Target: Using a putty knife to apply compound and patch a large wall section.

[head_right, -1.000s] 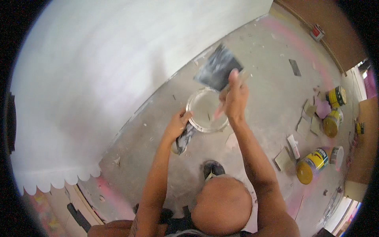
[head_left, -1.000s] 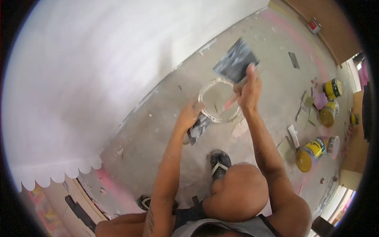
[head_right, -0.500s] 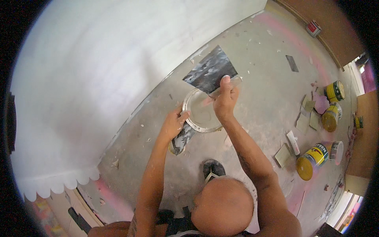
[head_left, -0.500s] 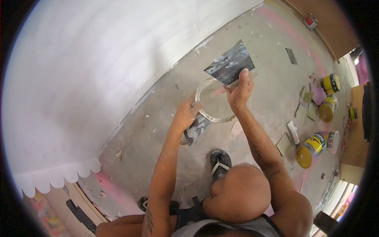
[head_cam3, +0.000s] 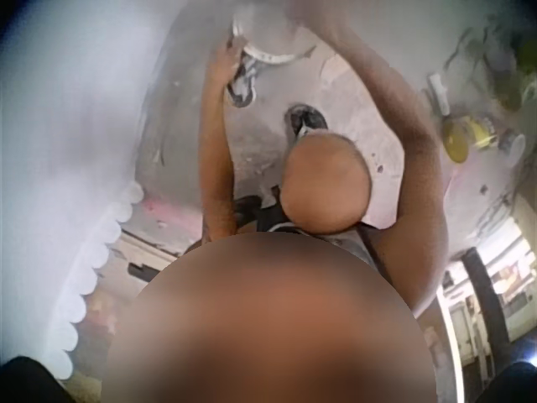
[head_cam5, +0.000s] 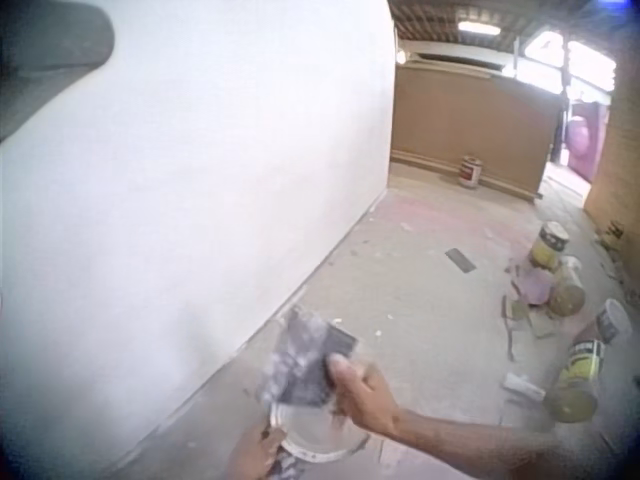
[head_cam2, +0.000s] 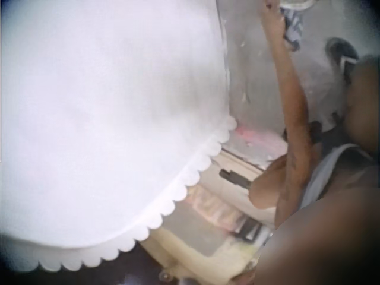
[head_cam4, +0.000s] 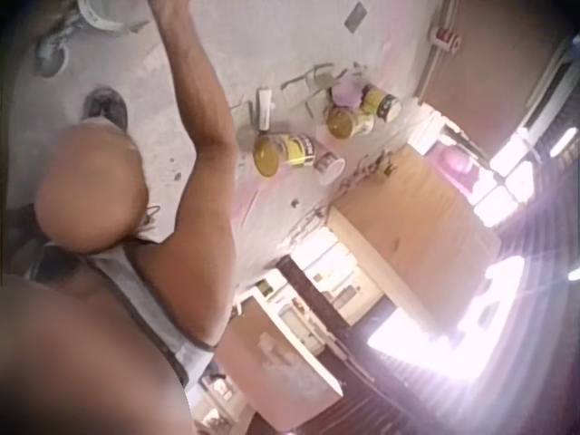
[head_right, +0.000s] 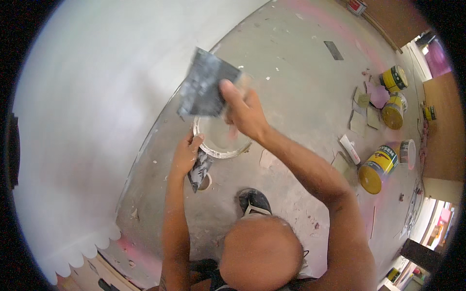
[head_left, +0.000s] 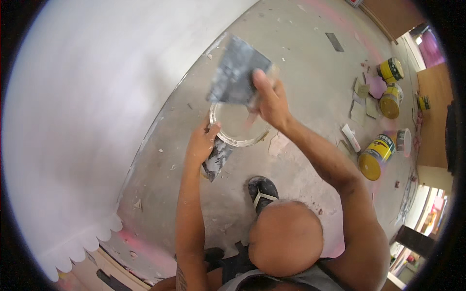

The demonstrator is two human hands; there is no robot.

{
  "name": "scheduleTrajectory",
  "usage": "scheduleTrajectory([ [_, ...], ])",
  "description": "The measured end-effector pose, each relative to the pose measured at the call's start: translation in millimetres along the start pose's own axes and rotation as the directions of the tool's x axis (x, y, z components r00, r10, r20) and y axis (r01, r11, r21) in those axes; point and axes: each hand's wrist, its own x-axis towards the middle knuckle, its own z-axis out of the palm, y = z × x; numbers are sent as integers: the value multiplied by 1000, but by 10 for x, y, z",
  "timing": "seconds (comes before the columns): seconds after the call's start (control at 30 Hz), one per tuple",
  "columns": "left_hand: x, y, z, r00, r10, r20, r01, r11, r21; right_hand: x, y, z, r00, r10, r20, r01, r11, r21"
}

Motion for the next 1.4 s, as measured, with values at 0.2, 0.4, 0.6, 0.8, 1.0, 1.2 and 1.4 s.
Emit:
scheduleTrajectory([
  [0.2,-21,94,69,1000,31,4,-31,999,-31,122,213,132,969,-172,-175,183,982,49],
  [0.4,-30,124,42,1000,-6,-11,5,997,-82,127,-312,-10,999,50,-2,-50,974,-221],
  [0.6,-46,82,66,998,-3,-67,1,999,-35,69,17,85,940,-201,-275,207,978,-5],
  [0.8,-82,98,113,995,-20,-95,11,995,-96,-85,-76,245,818,-382,-431,413,910,-25],
  [1.0,-85,160,126,991,-53,-121,46,997,-55,-54,-396,86,959,-227,-169,224,974,-40],
  [1.2,-110,145,92,990,-40,-133,33,998,-56,-11,-80,75,933,-130,-335,144,989,16],
  [1.4,-137,53,314,983,1,-184,-47,968,-248,42,-27,185,818,-469,-333,439,883,-164],
])
